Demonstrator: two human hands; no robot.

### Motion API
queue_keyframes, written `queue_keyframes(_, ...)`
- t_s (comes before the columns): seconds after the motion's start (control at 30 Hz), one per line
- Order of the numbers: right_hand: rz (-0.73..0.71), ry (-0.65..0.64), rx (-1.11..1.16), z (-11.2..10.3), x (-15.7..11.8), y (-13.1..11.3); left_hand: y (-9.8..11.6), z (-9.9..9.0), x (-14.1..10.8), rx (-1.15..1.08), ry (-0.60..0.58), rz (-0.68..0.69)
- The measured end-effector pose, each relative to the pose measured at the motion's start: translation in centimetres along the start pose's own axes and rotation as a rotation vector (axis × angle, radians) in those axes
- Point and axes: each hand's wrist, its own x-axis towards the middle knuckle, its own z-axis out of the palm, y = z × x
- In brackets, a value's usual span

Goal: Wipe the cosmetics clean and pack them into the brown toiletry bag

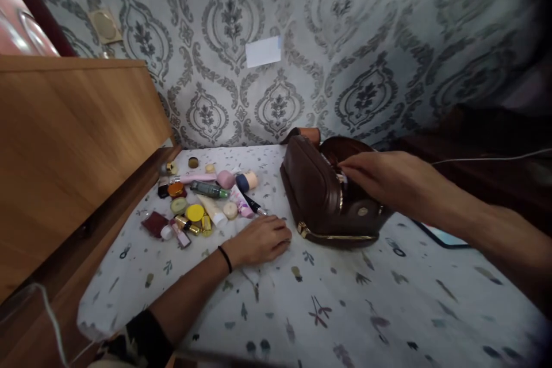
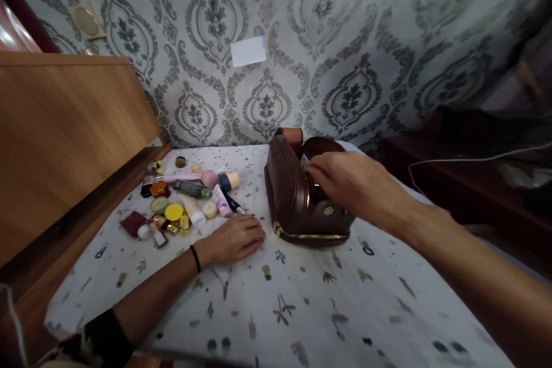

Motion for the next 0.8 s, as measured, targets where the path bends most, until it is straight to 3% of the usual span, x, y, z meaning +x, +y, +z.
queue_keyframes(0.07,-0.003,0.181,0.122,-0.6,-1.4,-1.1,-0.3,-0.3,-0.1,0.013,0.036,-0.017)
queue_keyframes(0.13,-0.093,0.338,0.260,-0.7,-2.9,-2.4,-0.8,-0.5,-0.1,0.023,0.099,-0.058)
queue_keyframes(0.2,-0.202,0.388,0.381,-0.1,-4.0,-3.9,-1.4,-0.7,-0.3,0.033,0.161,-0.119)
queue_keyframes(0.33,-0.386,0.246,0.592,3.3,-5.6,-7.1,-3.1,-1.0,-0.9,0.060,0.247,-0.245)
queue_keyframes(0.5,-0.486,0.037,0.594,9.0,-6.3,-10.3,-5.5,-1.3,-1.9,0.099,0.332,-0.385)
queue_keyframes(0.67,-0.470,-0.113,0.684,12.0,-5.7,-13.0,-7.2,-2.1,-2.9,0.159,0.397,-0.553)
queue_keyframes(0.8,-0.325,-0.156,0.824,13.4,-5.1,-14.7,-9.4,-3.5,-4.3,0.181,0.447,-0.700)
